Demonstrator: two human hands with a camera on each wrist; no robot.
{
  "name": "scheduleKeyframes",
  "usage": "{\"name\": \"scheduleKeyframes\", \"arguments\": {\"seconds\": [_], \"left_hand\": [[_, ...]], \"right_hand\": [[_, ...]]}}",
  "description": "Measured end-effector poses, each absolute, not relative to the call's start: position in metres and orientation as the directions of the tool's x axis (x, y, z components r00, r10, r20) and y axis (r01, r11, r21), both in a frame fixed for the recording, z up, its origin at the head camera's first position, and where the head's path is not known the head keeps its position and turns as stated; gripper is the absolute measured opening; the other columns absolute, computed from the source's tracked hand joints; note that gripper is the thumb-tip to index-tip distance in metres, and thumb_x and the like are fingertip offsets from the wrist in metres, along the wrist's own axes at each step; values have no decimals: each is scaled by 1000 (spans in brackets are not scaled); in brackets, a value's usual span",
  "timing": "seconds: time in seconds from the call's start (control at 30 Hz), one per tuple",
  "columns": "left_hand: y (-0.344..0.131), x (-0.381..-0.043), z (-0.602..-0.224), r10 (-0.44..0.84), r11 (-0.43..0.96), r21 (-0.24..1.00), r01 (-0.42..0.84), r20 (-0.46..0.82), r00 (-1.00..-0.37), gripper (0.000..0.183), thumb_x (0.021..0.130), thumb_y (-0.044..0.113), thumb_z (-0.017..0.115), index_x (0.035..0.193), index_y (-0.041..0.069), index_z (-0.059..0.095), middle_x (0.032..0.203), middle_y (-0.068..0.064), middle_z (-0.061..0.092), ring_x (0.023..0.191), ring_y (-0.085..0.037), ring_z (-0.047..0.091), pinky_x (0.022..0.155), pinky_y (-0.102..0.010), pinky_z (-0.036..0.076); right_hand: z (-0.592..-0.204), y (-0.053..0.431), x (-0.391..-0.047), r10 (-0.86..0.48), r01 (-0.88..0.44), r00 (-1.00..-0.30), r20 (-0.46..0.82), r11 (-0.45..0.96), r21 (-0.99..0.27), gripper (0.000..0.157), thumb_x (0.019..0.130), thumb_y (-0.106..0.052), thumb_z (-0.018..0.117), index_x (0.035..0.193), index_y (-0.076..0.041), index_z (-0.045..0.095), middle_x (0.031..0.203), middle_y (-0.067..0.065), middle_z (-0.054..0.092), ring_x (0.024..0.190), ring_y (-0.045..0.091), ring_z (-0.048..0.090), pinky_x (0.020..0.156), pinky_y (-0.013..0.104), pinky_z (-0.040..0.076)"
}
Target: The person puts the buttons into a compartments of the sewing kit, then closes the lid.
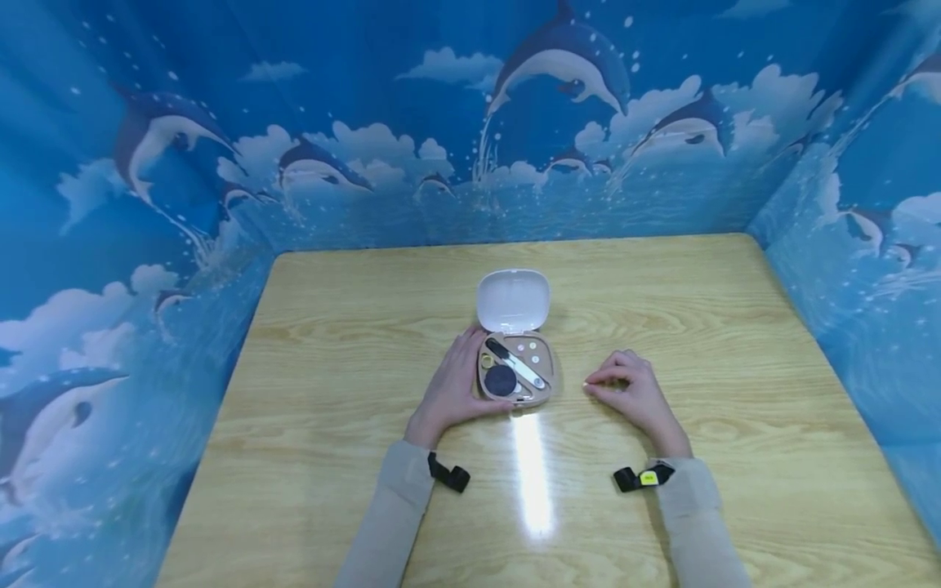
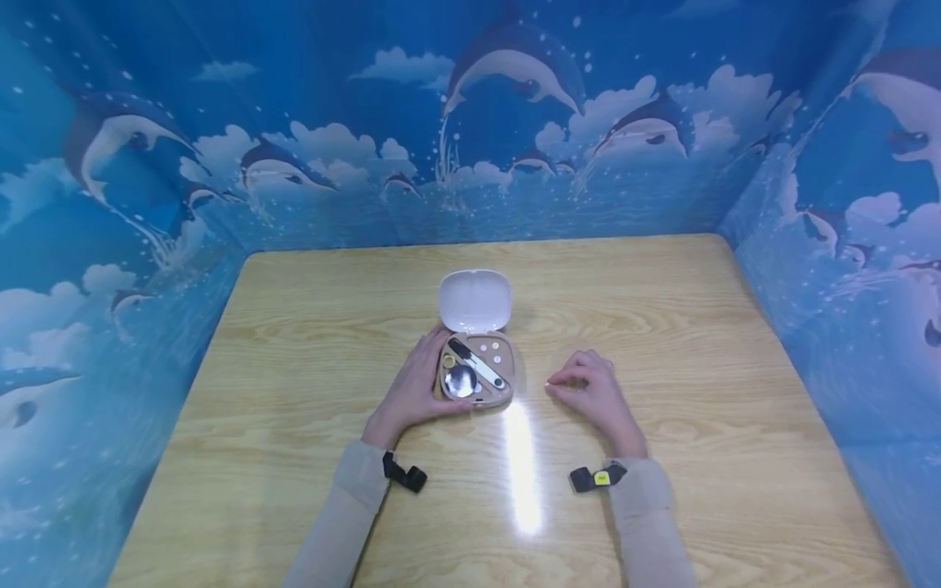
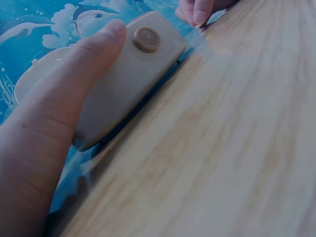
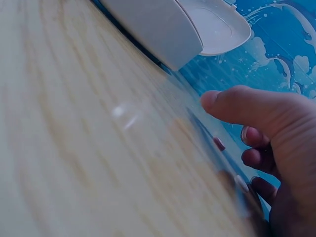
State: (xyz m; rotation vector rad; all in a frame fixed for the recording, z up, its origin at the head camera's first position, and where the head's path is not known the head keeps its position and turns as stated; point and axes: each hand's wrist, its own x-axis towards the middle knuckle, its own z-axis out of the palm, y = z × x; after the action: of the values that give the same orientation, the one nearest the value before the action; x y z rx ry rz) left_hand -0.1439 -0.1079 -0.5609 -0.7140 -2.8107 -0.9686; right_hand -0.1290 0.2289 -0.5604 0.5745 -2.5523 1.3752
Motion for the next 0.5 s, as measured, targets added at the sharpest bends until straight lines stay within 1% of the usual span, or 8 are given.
{"name": "scheduleKeyframes", "arguments": {"seconds": [0.1, 0.2, 0.37, 0.5], "left_hand": [[-108, -144, -561, 401, 691, 564, 452, 220, -889, 131, 59, 84, 71, 160, 25, 12, 165, 3, 15, 151, -15, 11, 124, -38, 10], [-108, -144, -562, 402, 691, 562, 455, 225, -888, 131, 59, 84, 72, 160, 25, 12, 165, 3, 15, 150, -15, 11, 124, -38, 11], [-108, -144, -563, 402, 697, 559, 449, 213, -890, 131, 59, 86, 69, 160, 25, 11, 165, 4, 15, 151, -13, 9, 124, -37, 10], [-108, -145, -562, 402, 698, 559, 448, 212, -891, 131, 59, 86, 69, 160, 26, 11, 165, 4, 14, 150, -13, 9, 124, -36, 9]], "right_hand": [[-557, 227, -129, -230, -407, -913, 335, 485, -774, 20, 71, -3, 88, 80, -18, 78, 80, -6, 63, 79, 12, 47, 73, 23, 33], [-554, 225, -130, -217, -386, -922, 320, 477, -790, 19, 72, -4, 88, 81, -17, 78, 80, -3, 63, 79, 14, 48, 73, 23, 35], [-549, 222, -133, -214, -376, -926, 310, 475, -796, 18, 73, -3, 87, 81, -16, 78, 81, -2, 62, 83, 15, 49, 76, 23, 37], [-547, 220, -136, -216, -382, -924, 316, 473, -794, 19, 73, -1, 86, 81, -16, 78, 82, -4, 62, 85, 13, 49, 79, 22, 37]]}}
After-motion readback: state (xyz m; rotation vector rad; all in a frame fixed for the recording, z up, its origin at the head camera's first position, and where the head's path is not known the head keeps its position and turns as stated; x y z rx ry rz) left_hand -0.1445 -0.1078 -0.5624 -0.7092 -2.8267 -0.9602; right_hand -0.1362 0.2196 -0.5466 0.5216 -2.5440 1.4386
